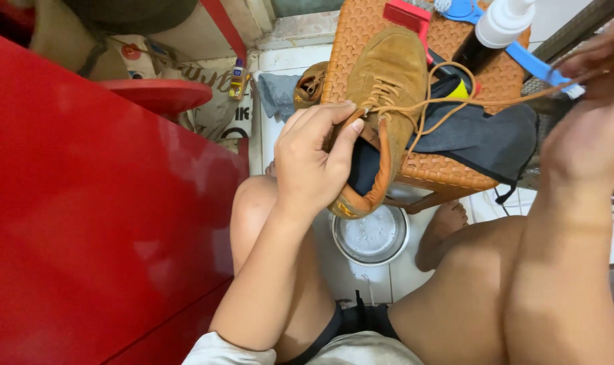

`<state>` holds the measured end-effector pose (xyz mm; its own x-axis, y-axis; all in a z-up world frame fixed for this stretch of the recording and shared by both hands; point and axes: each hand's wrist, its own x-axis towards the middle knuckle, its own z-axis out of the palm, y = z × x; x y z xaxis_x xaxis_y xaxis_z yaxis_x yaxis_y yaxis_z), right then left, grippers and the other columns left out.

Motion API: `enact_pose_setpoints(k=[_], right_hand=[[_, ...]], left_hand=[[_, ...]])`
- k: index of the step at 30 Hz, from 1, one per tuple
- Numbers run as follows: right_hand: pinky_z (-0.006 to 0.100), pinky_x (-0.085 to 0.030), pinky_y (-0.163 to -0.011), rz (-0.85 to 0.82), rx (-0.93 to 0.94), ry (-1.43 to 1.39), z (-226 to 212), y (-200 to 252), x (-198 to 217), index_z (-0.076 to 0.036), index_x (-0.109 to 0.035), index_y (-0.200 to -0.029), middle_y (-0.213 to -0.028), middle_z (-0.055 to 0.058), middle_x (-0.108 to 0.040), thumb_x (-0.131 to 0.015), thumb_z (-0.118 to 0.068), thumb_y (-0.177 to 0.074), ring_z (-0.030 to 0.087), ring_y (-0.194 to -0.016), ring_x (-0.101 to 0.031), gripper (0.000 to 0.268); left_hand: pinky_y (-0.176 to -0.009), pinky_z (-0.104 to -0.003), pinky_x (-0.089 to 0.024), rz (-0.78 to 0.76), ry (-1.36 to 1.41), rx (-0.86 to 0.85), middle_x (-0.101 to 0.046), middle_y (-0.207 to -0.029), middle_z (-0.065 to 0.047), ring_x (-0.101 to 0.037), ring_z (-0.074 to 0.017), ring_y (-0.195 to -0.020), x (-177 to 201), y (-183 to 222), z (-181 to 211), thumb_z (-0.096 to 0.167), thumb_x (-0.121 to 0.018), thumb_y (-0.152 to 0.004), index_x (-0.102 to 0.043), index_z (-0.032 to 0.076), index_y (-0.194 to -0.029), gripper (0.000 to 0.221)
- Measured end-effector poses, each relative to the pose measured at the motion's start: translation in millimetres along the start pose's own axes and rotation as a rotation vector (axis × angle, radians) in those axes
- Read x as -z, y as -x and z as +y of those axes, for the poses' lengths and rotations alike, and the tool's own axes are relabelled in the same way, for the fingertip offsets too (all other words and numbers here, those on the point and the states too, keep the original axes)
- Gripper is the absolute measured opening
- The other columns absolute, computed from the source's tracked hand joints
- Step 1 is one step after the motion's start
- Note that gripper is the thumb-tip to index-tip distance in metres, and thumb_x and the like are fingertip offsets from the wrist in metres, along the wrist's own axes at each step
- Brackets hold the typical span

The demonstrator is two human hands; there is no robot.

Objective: Repairing a brown suede shoe by unlacing it, stitching the sole, and relacing it.

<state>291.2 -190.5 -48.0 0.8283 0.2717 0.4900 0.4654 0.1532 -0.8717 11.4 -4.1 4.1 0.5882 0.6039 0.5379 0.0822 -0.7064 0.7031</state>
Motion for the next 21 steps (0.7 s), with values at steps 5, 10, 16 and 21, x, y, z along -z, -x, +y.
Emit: enact_pose_setpoints(k=[5, 10, 16, 21], right_hand=[[0.035, -0.048, -0.081, -0.630, 0.338, 0.457, -110.6, 24.5, -53.9, 0.011, -0.079, -0.123, -0.106, 0.020, -0.066, -0.073, 0.011, -0.117, 0.026, -0.087, -0.059, 0.008], [0.035, -0.050, -0.082, -0.769, 0.296, 0.515, -108.3, 22.5, -51.9, 0.008, -0.075, -0.126, -0.101, 0.016, -0.065, -0.073, 0.005, -0.109, 0.024, -0.086, -0.061, 0.018], [0.036, -0.048, -0.083, -0.826, 0.238, 0.573, -108.2, 27.5, -44.8, 0.001, -0.076, -0.116, -0.095, 0.011, -0.067, -0.071, -0.001, -0.108, 0.024, -0.085, -0.061, 0.010], [0.037, -0.047, -0.075, -0.922, 0.204, 0.624, -106.3, 38.3, -51.0, -0.003, -0.077, -0.113, -0.089, 0.008, -0.065, -0.070, -0.006, -0.105, 0.023, -0.078, -0.061, 0.011]], left_hand=[[-0.090, -0.036, -0.055, 0.050, -0.014, 0.038, -0.077, -0.106, -0.004, -0.073, -0.0243, -0.095, -3.2, 0.0, -3.8, 0.017, -0.069, -0.097, -0.072, 0.009, -0.104, 0.012], [-0.090, -0.027, -0.058, 0.289, 0.191, 0.235, -0.077, -0.103, -0.005, -0.073, -0.0147, -0.097, -0.2, -9.0, -7.7, 0.016, -0.072, -0.096, -0.074, 0.009, -0.106, 0.013], [-0.095, -0.026, -0.060, 0.578, 0.466, 0.224, -0.076, -0.105, -0.009, -0.072, -0.0155, -0.101, 6.1, -13.7, -25.1, 0.009, -0.072, -0.097, -0.071, 0.005, -0.108, 0.011], [-0.093, -0.028, -0.061, 0.637, 0.505, 0.210, -0.076, -0.103, -0.011, -0.073, -0.0182, -0.098, 13.1, -13.0, -46.5, 0.010, -0.074, -0.096, -0.071, 0.003, -0.106, 0.012]])
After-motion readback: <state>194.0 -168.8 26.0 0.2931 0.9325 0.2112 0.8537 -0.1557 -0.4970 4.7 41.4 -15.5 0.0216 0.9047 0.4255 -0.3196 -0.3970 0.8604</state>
